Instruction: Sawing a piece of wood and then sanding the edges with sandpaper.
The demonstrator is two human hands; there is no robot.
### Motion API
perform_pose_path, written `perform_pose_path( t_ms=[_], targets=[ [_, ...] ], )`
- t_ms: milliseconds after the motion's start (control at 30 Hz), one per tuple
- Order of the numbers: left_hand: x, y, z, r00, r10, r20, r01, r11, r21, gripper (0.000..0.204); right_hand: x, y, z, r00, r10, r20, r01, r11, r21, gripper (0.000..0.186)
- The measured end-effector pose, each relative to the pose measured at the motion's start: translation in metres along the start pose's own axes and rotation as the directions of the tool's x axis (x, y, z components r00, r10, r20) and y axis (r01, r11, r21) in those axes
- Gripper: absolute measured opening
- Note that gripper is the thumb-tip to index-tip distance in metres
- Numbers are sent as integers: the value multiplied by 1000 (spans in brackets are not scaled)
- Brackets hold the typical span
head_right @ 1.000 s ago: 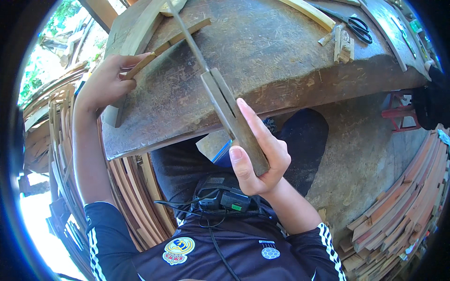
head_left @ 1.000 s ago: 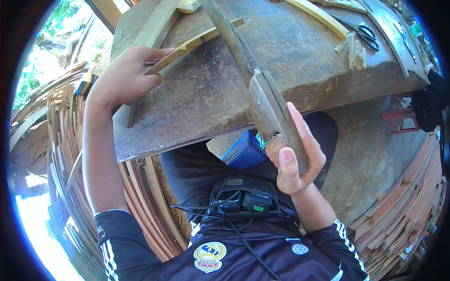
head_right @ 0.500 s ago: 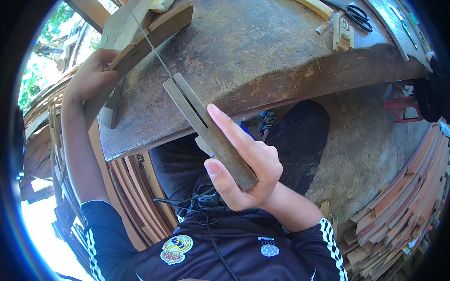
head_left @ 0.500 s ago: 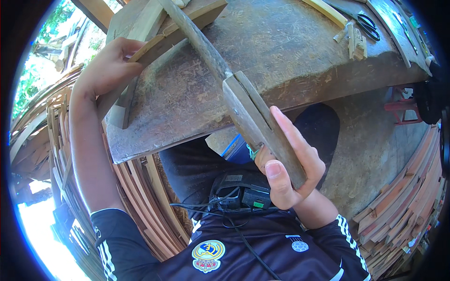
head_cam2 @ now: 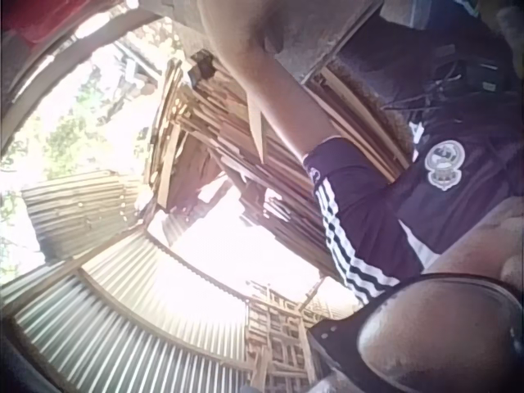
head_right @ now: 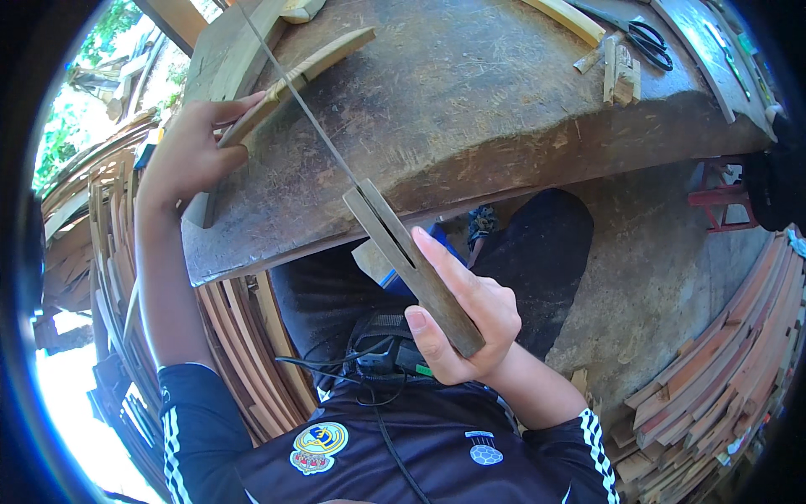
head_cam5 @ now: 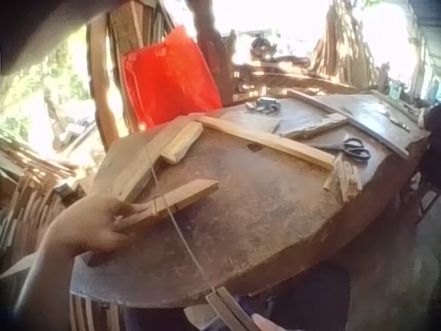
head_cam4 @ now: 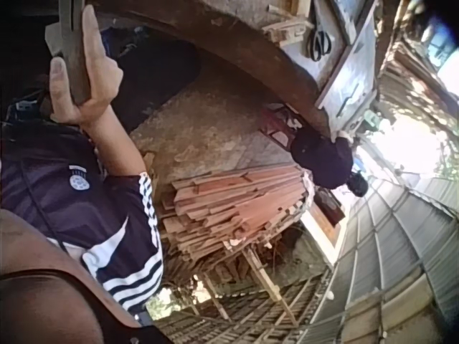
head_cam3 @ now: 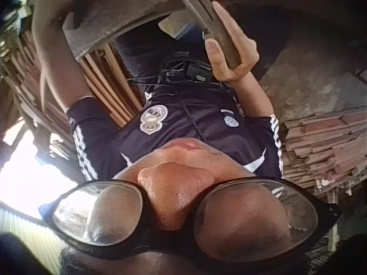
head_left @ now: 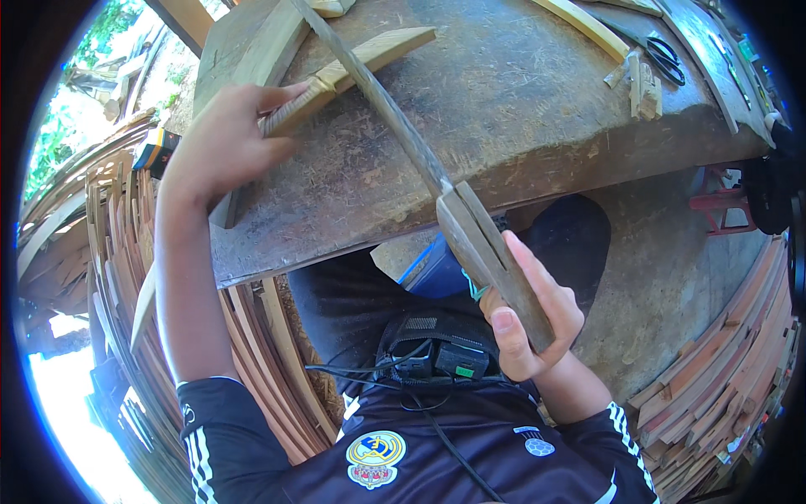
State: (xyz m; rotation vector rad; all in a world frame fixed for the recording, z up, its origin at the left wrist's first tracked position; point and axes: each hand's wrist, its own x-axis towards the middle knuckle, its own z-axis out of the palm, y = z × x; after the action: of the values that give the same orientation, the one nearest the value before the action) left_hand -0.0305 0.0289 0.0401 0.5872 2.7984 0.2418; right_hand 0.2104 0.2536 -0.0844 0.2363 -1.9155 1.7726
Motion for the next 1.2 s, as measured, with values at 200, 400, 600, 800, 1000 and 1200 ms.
perform_pose_path(
  t_ms=[200,400,600,800,1000,1200],
  targets=[
    [-14,6,24,987,116,-108,-90,972,218,75,-10,-2,-10,1000,-4,15,4,999,-40,56],
    [-13,11,32,990,93,-105,-58,954,294,75,-6,-13,-13,998,24,49,-21,998,-62,56],
    [-14,3,58,967,192,-169,-97,885,455,78,0,-13,-9,992,51,114,-40,994,-98,53],
    [-12,9,48,992,77,-98,-26,899,438,78,-7,-19,-24,989,80,121,-54,977,-208,51],
    [-16,1,65,953,205,-225,-66,862,503,75,-24,-38,-38,966,239,94,-214,953,-215,51],
    [-3,18,55,998,55,-18,-39,867,497,74,38,-11,5,967,250,52,-235,951,-199,48]
  ],
)
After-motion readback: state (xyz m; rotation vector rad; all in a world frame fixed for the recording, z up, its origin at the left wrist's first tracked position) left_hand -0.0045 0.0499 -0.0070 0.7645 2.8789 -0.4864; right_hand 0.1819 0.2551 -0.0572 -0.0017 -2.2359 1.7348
